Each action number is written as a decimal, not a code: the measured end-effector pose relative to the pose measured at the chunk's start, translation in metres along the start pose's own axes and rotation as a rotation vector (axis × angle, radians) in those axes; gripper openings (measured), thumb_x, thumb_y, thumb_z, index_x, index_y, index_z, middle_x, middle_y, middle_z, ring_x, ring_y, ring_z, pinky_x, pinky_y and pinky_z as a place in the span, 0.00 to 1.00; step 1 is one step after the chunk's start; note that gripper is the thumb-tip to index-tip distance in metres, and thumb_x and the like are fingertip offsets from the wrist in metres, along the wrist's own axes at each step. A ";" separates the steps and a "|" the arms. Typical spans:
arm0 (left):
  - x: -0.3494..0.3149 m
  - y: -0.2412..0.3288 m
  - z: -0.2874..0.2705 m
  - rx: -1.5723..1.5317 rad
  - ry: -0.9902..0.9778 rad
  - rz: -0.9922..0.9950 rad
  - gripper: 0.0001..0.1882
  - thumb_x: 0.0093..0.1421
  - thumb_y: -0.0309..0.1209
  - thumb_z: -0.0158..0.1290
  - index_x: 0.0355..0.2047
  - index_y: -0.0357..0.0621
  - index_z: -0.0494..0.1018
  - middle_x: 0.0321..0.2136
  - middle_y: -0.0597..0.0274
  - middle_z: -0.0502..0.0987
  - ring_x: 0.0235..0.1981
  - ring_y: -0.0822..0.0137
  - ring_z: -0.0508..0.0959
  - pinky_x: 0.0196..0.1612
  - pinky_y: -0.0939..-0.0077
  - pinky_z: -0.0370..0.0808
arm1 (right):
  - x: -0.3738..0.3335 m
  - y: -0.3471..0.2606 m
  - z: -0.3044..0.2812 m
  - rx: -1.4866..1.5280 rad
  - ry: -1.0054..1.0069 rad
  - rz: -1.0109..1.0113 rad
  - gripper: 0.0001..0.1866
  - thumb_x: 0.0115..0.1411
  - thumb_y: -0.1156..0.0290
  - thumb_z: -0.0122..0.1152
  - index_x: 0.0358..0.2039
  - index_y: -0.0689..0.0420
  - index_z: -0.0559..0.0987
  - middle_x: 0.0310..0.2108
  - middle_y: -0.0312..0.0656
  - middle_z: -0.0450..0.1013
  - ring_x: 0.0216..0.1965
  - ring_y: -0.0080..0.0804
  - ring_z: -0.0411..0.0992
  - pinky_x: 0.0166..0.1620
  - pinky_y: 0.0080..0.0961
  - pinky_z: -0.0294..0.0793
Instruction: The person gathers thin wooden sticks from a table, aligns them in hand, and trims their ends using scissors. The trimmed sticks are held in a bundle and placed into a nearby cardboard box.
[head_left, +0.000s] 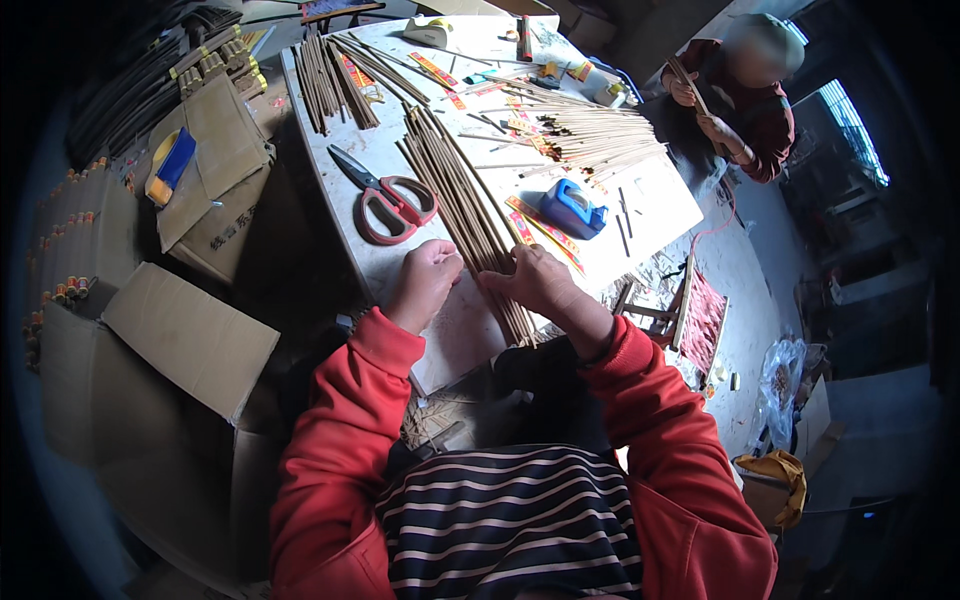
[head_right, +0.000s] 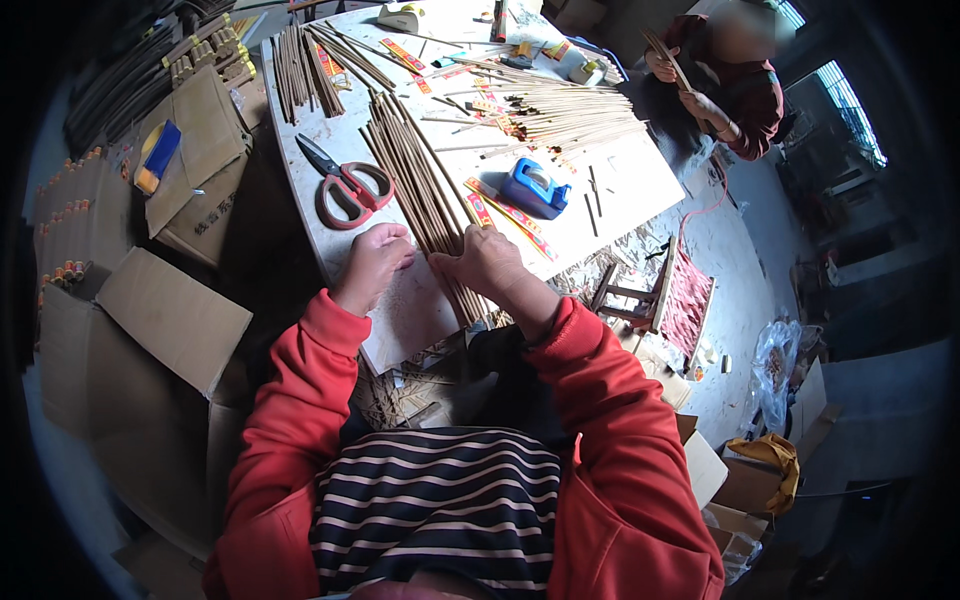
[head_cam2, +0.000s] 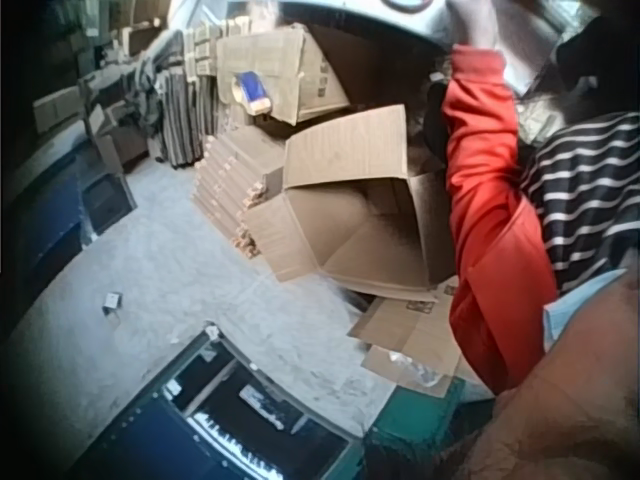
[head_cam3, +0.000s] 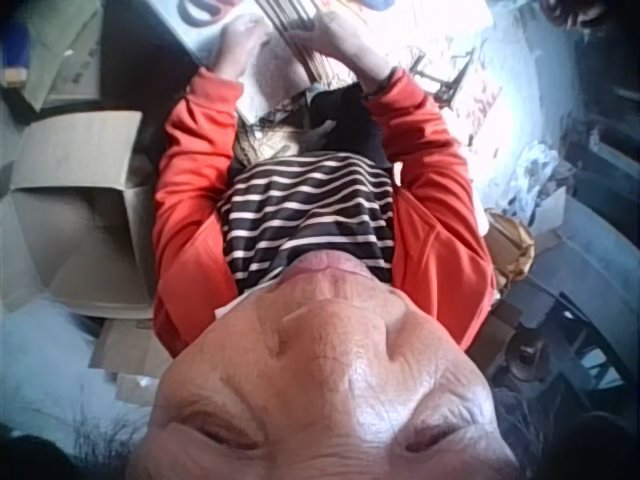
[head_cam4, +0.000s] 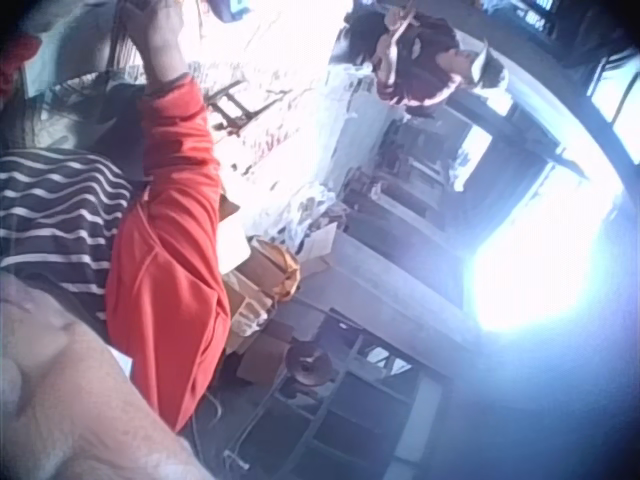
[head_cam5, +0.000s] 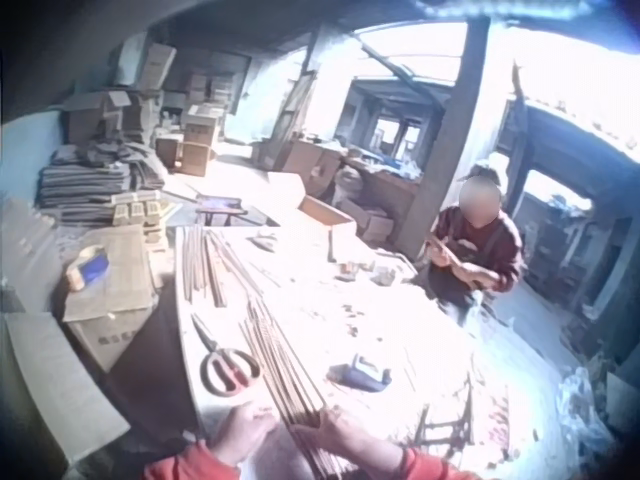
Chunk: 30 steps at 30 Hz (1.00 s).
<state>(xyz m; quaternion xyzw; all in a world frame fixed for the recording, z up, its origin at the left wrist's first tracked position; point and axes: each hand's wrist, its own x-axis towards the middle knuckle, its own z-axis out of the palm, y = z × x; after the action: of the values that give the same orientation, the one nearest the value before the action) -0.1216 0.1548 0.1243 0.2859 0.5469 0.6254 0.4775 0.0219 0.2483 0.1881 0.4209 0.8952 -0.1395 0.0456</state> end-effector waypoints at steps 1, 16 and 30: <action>0.001 0.000 0.001 -0.010 0.010 -0.011 0.11 0.54 0.26 0.47 0.36 0.31 0.67 0.29 0.60 0.72 0.29 0.73 0.73 0.34 0.81 0.71 | 0.002 -0.003 0.004 -0.059 0.030 -0.059 0.37 0.43 0.40 0.58 0.31 0.69 0.70 0.33 0.58 0.71 0.38 0.48 0.70 0.41 0.36 0.69; 0.002 -0.005 -0.004 -0.019 0.095 0.072 0.16 0.52 0.27 0.49 0.39 0.29 0.68 0.32 0.57 0.74 0.32 0.73 0.72 0.36 0.82 0.69 | 0.030 -0.034 0.013 0.019 0.035 0.093 0.17 0.47 0.68 0.49 0.32 0.69 0.71 0.33 0.59 0.71 0.38 0.50 0.72 0.43 0.35 0.70; -0.002 0.003 0.000 -0.090 0.096 0.067 0.13 0.53 0.26 0.50 0.38 0.32 0.67 0.26 0.66 0.70 0.26 0.78 0.69 0.29 0.86 0.66 | 0.039 -0.028 0.019 0.122 -0.073 0.054 0.17 0.48 0.66 0.50 0.32 0.67 0.72 0.29 0.56 0.72 0.30 0.42 0.74 0.34 0.33 0.73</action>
<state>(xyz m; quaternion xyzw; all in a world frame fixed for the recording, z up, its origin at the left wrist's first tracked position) -0.1216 0.1534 0.1276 0.2520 0.5307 0.6780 0.4418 -0.0256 0.2549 0.1684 0.4416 0.8711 -0.2075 0.0561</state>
